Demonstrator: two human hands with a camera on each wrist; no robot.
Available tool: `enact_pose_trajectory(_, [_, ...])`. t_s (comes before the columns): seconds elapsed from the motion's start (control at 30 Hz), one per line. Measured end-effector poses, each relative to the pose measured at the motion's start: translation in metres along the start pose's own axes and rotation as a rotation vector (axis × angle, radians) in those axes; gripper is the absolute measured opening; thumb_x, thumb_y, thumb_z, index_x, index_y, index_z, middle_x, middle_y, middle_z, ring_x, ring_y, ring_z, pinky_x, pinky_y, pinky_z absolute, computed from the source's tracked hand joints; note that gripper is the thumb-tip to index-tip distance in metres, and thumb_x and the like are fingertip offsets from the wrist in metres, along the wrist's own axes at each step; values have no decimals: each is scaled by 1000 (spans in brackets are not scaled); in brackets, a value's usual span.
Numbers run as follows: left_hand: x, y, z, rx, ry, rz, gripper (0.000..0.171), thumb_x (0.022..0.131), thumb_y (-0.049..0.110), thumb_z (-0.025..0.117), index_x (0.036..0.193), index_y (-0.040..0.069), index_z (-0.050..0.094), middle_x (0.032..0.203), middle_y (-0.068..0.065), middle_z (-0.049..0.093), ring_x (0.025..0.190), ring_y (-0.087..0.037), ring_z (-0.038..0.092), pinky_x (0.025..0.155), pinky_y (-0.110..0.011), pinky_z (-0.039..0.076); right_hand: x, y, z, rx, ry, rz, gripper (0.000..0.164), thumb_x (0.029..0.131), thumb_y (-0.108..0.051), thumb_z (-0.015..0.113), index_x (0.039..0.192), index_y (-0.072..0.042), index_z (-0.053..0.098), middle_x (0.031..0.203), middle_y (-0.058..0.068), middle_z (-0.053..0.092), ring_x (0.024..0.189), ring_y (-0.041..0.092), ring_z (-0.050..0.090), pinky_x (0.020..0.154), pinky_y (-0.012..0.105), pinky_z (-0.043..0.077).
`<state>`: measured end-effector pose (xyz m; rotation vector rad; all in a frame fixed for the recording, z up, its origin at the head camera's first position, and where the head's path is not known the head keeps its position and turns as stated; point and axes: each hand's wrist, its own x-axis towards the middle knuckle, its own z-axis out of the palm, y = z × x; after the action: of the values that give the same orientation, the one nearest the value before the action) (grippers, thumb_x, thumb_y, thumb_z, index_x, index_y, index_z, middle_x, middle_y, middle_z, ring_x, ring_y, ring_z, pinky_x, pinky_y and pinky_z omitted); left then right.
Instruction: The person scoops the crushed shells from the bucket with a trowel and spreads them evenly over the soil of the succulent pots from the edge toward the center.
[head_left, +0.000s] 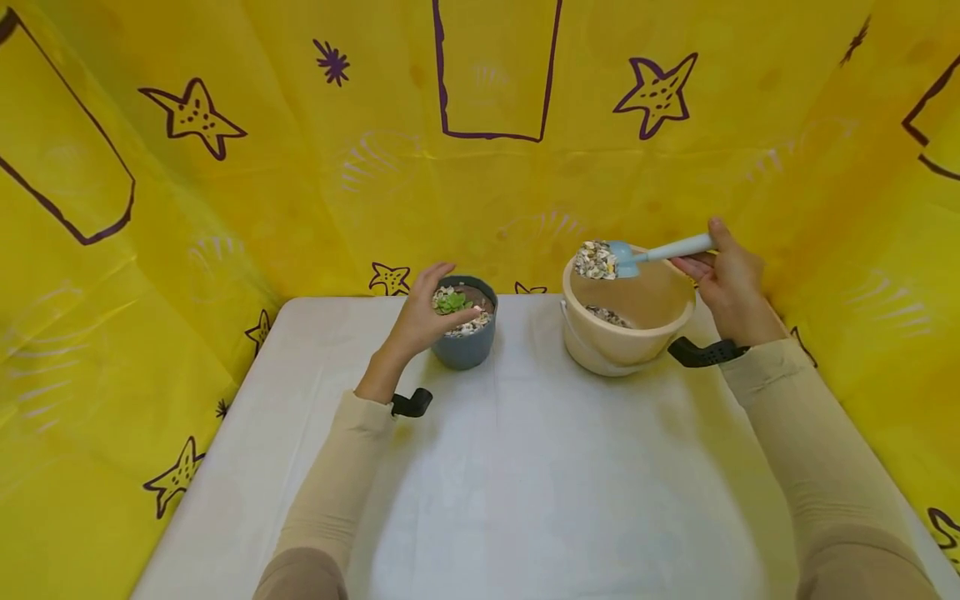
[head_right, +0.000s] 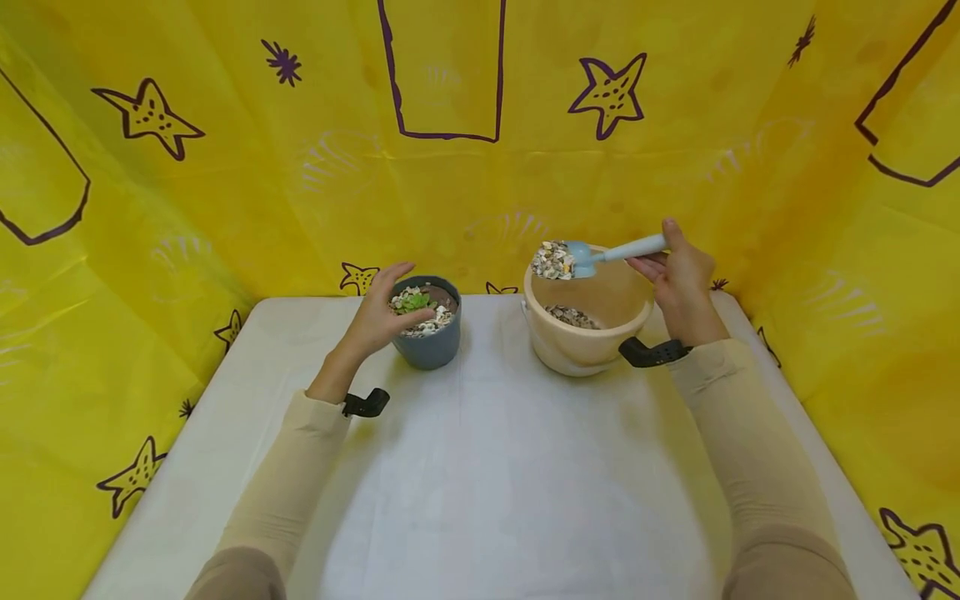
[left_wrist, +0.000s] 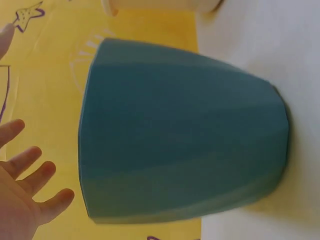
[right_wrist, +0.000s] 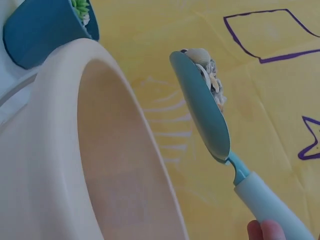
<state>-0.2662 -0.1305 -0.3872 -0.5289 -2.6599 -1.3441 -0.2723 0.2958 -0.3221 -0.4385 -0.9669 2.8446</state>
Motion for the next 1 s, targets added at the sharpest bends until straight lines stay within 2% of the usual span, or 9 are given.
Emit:
enact_pose_trajectory(0.2, [-3, -9, -9, -2, 7, -43, 91, 78, 45, 79, 152, 17, 34, 161, -12, 19, 148, -36, 21, 114, -63, 27, 1, 9, 8, -71, 9, -20, 25, 86, -20, 72, 100, -3, 60, 84, 17, 61, 73, 32, 72, 65, 44, 60])
enact_pose_trajectory(0.57, [-8, -33, -17, -16, -21, -122, 97, 78, 47, 79, 155, 23, 24, 164, -8, 10, 152, -32, 12, 116, -65, 21, 1, 31, 22, -91, -12, -16, 28, 88, -22, 71, 104, -4, 56, 94, 19, 59, 74, 31, 73, 69, 41, 60])
enact_pose_trajectory(0.7, [-10, -40, -18, -32, -30, -158, 100, 78, 45, 79, 156, 23, 21, 164, -7, 10, 151, -32, 16, 116, -64, 22, 4, 43, 33, -117, 22, -19, 31, 87, -23, 72, 106, -5, 55, 91, 18, 61, 72, 29, 73, 68, 41, 60])
enact_pose_trajectory(0.83, [-9, -49, -18, -51, -37, -162, 102, 79, 42, 80, 157, 21, 18, 164, -6, 13, 148, -31, 21, 115, -63, 24, 7, 51, 42, -129, 31, -18, 30, 88, -24, 70, 107, -6, 55, 92, 17, 60, 70, 28, 72, 66, 40, 60])
enact_pose_trajectory(1.0, [-10, -59, -18, -78, -37, -182, 104, 79, 39, 80, 158, 22, 14, 163, -5, 17, 148, -30, 21, 117, -61, 23, 9, 61, 51, -141, 48, 8, 27, 89, -25, 70, 106, -8, 59, 96, 17, 58, 72, 28, 71, 69, 40, 60])
